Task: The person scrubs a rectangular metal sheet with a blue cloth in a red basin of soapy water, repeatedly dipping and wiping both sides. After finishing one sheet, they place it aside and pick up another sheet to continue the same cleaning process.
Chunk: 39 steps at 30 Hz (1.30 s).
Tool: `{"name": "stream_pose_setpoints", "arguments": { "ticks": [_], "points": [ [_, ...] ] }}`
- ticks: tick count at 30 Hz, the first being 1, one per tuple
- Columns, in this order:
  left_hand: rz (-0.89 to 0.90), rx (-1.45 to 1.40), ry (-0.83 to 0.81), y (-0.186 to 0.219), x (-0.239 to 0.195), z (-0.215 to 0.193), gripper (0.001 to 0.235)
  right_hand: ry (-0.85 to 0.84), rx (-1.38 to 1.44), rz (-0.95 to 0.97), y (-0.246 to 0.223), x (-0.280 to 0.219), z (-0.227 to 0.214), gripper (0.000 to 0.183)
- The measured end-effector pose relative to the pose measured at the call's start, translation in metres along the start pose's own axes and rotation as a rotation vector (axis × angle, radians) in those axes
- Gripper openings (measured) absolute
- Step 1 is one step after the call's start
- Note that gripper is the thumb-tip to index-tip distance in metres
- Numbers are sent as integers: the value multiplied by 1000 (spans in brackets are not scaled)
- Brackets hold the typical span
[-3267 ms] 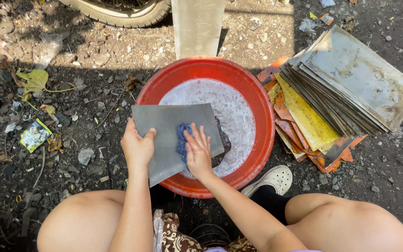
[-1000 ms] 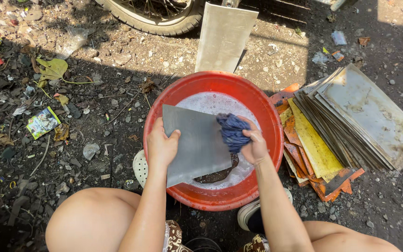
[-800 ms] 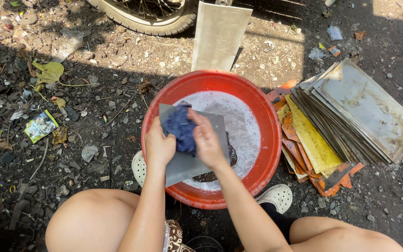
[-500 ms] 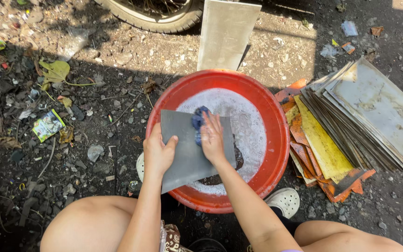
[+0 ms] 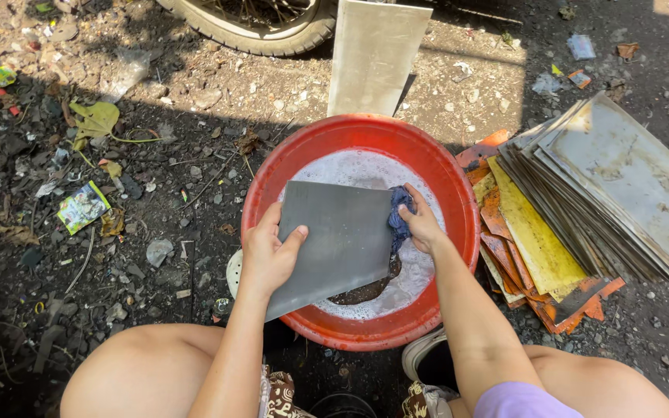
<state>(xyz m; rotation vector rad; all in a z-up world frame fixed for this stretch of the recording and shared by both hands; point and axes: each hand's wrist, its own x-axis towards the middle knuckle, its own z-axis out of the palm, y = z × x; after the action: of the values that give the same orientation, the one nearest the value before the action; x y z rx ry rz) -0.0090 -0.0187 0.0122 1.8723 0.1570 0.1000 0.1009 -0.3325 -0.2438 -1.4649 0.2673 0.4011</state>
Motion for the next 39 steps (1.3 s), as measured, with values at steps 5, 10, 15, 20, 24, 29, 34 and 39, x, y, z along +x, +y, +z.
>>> {"name": "stream_pose_setpoints", "arguments": {
  "ticks": [5, 10, 15, 20, 24, 29, 34, 39],
  "points": [
    [122, 214, -273, 33, -3, -18, 41, -234, 91, 149, -47, -38, -39, 66],
    [485, 462, -69, 52, -3, -23, 26, -127, 309, 23, -24, -60, -37, 51],
    [433, 589, 154, 30, -8, -13, 24, -159, 520, -129, 10, -91, -37, 47],
    [40, 234, 438, -2, -15, 11, 55, -192, 660, -182, 27, -109, -25, 44],
    [-382, -763, 392, 0, -11, 3, 81, -270, 669, -222, 25, -110, -21, 41],
    [-494, -1153, 339, 17, -14, -21, 86, -336, 644, -272, 16, -110, -23, 38],
    [-518, -1071, 278, 1, -14, -24, 91, -382, 684, -276, 15, -101, -46, 34],
    [-633, -957, 246, -29, -9, -26, 94, -453, 627, -120, 36, -89, -68, 34]
  ]
}}
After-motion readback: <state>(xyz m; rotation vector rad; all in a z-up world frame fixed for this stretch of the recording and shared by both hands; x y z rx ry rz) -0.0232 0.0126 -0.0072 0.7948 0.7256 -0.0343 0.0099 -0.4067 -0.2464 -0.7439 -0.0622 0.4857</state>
